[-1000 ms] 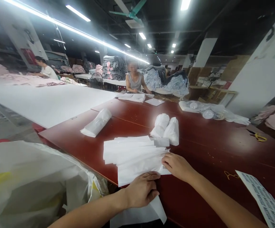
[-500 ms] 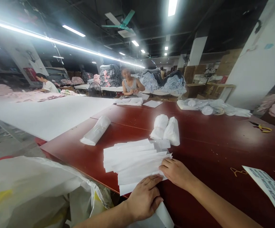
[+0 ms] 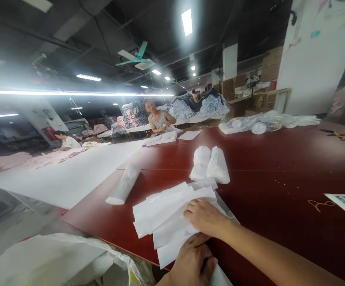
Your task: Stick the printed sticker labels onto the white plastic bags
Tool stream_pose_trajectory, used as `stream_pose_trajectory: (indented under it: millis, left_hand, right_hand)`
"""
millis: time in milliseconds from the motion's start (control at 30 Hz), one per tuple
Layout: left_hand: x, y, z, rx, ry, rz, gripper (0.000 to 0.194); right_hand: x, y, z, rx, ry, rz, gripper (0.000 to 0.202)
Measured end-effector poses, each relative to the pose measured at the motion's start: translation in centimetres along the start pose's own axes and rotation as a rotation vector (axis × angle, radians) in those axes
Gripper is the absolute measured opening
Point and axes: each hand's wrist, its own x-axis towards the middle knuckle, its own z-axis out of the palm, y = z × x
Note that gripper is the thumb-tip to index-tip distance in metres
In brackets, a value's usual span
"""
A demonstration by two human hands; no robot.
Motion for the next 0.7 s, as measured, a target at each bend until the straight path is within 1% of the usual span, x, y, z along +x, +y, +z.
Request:
stream_pose_trajectory:
  millis: [67,100,133,200,233,267,333,367,400,467,500,567,600,633,667,700]
  left_hand:
    - [0.1,-0.3,0.3,0.017,-0.047,-0.025,0.01]
    - [0.2,-0.3,0.3,0.022,-0.07,-0.021,0.011]
    - [0.3,-0.3,0.2,0.02,-0.083,-0.005,0.015]
    - [0.3,0.1,-0.3,-0.005,-0.083,0.046,0.029]
    - [0.2,0.3,-0.5,-0.018,-0.078,0.066,0.035]
    - [0.1,0.6,-0.7,-0.028,-0.082,0.075,0.036]
    - [-0.3,0.9,-1.1,-0.053,-0.098,0.055,0.026]
    - [-0.5,1.0,-1.3,-0.071,-0.088,0.044,0.019]
    - [-0.7,1.0,-1.6,-0.089,-0.055,0.039,0.017]
    - [-0.8,0.5,-2.6,-0.125,0.047,0.022,0.025]
    - [-0.6,0.1,-3.4,-0.141,0.111,0.003,0.03]
    - [-0.1,-1.0,-5.1,-0.202,0.199,-0.125,0.034]
    - [0.2,-1.7,-6.0,-0.244,0.252,-0.195,0.035]
    - [0.3,-2.4,-6.7,-0.287,0.274,-0.235,0.034]
    - [0.3,-3.1,-7.4,-0.31,0.282,-0.251,0.033]
    - [0.1,-3.7,-7.9,-0.302,0.306,-0.251,0.033]
  right_hand:
    - [2.9,-2.4,1.1,-0.001,0.013,-0.143,0.019]
    - [4.3,-3.6,1.6,0.003,0.004,-0.203,0.017]
    - [5.6,-4.8,2.1,0.011,-0.026,-0.255,0.013]
    - [7.8,-6.5,2.9,0.036,-0.121,-0.32,0.01]
    - [8.7,-7.1,3.0,0.05,-0.162,-0.327,0.011]
    - [9.5,-7.3,3.0,0.066,-0.189,-0.317,0.014]
    - [10.6,-7.1,2.3,0.106,-0.196,-0.249,0.022]
    - [11.1,-6.6,1.5,0.128,-0.19,-0.197,0.025]
    - [11.3,-6.0,0.5,0.153,-0.181,-0.141,0.025]
    - [11.0,-4.8,-1.8,0.211,-0.126,-0.022,0.02]
    - [10.3,-4.3,-3.0,0.25,-0.066,0.042,0.019]
    - [7.8,-3.7,-4.6,0.361,0.096,0.171,0.021]
    - [6.1,-3.6,-5.0,0.423,0.171,0.225,0.024]
    - [4.3,-3.6,-5.0,0.477,0.227,0.267,0.029]
    - [2.4,-3.5,-4.6,0.509,0.248,0.294,0.033]
    - [0.6,-3.2,-3.9,0.515,0.239,0.314,0.035]
